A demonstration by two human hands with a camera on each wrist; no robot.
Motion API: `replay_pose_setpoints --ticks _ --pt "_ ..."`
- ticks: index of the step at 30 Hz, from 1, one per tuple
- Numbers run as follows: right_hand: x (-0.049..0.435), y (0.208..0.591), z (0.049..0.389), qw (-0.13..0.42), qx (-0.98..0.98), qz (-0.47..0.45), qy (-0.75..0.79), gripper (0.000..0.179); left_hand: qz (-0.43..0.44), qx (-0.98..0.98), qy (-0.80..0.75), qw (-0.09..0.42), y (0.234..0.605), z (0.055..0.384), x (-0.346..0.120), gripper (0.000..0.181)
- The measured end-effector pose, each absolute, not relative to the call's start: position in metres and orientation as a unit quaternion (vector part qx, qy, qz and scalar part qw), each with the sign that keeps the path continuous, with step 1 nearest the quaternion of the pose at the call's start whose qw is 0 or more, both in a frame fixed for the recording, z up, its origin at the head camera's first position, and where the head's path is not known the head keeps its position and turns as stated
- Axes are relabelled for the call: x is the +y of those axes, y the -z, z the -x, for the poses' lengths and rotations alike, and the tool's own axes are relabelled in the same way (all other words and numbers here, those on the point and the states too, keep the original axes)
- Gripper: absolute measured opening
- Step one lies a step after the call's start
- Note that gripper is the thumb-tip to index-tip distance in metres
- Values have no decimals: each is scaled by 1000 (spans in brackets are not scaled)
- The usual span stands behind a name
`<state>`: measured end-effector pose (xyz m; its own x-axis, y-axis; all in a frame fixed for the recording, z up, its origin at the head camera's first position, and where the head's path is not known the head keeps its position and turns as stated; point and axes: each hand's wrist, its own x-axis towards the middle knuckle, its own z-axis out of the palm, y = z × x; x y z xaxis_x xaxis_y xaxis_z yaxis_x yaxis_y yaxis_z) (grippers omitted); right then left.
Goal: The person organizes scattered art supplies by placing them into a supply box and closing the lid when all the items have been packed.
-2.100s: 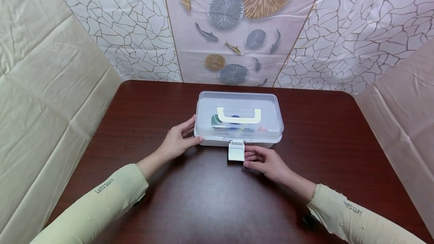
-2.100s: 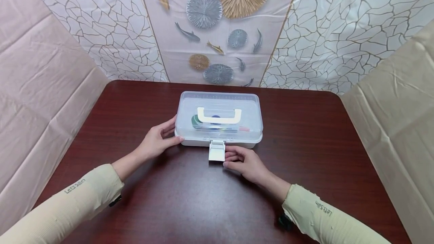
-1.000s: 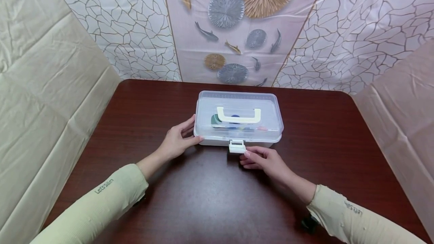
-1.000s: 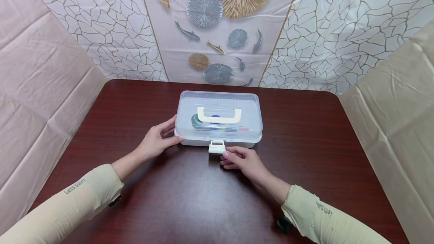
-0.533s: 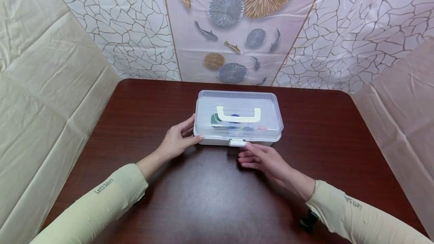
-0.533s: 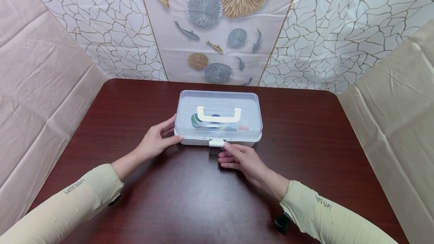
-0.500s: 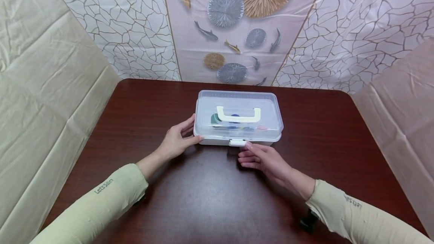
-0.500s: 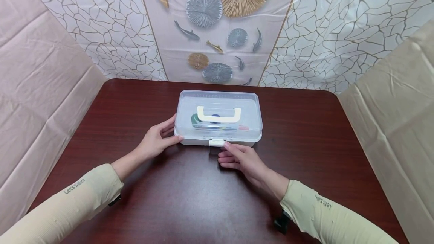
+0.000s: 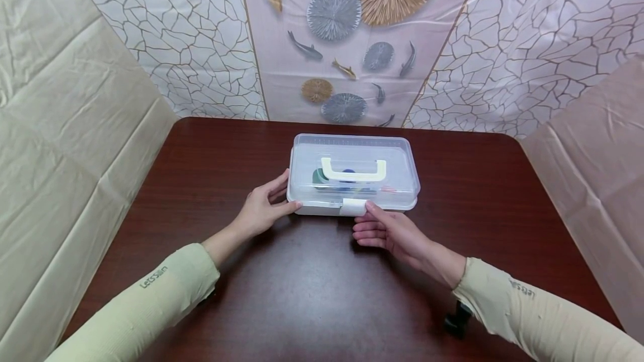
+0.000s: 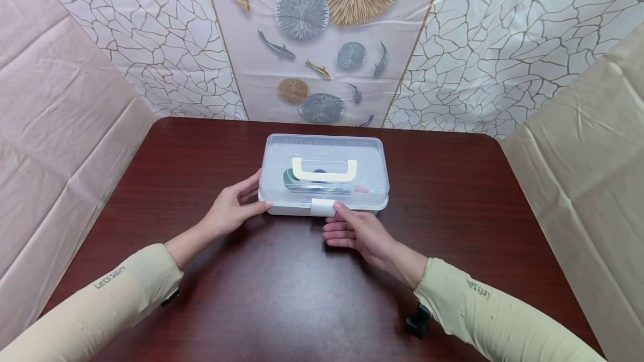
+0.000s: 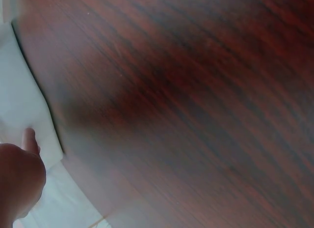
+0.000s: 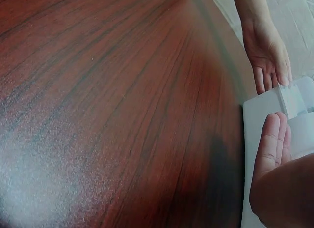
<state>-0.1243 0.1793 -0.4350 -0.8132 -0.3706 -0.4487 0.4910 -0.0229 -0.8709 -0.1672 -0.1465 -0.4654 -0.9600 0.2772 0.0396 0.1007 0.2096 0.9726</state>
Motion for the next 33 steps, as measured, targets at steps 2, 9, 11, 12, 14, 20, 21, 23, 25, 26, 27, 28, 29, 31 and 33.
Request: replay_pose_setpoints --ticks 2,9,11,12,14,20,21,23,25,26,27,28,29,31,33 --pt "180 435 126 306 632 -50 710 74 -125 773 -618 70 466 167 -146 83" --pt "178 435 129 305 644 -51 700 78 -126 762 -631 69 465 166 -145 83" --pt "178 435 129 305 647 -47 697 78 -125 761 -633 70 465 166 -145 83" --pt "178 435 129 306 648 -45 696 77 -126 761 -633 70 465 166 -145 83" --pt "178 434 130 308 648 -42 695 77 -126 761 -632 70 465 166 -146 83" --pt "178 432 130 321 646 -37 692 77 -124 762 -632 72 464 166 -146 83" --pt "178 432 130 323 646 -36 691 78 -124 761 -632 72 464 166 -146 83" --pt "178 431 131 325 646 -35 690 79 -124 763 -631 71 463 166 -147 83" --pt "177 431 131 327 647 -33 688 80 -123 763 -630 72 463 165 -147 83" --pt "177 430 132 328 648 -33 687 80 -122 764 -630 72 462 165 -147 83" --pt "177 430 132 329 648 -32 686 81 -122 764 -629 72 462 165 -147 83" --pt "177 430 132 330 649 -33 685 81 -122 764 -629 72 462 165 -147 83" --pt "177 430 133 331 648 -32 685 82 -122 764 -630 73 462 165 -146 83" --pt "177 431 133 333 646 -35 686 82 -122 764 -629 74 462 165 -146 83" --pt "178 432 132 336 642 -37 688 82 -123 764 -629 75 462 165 -146 83"
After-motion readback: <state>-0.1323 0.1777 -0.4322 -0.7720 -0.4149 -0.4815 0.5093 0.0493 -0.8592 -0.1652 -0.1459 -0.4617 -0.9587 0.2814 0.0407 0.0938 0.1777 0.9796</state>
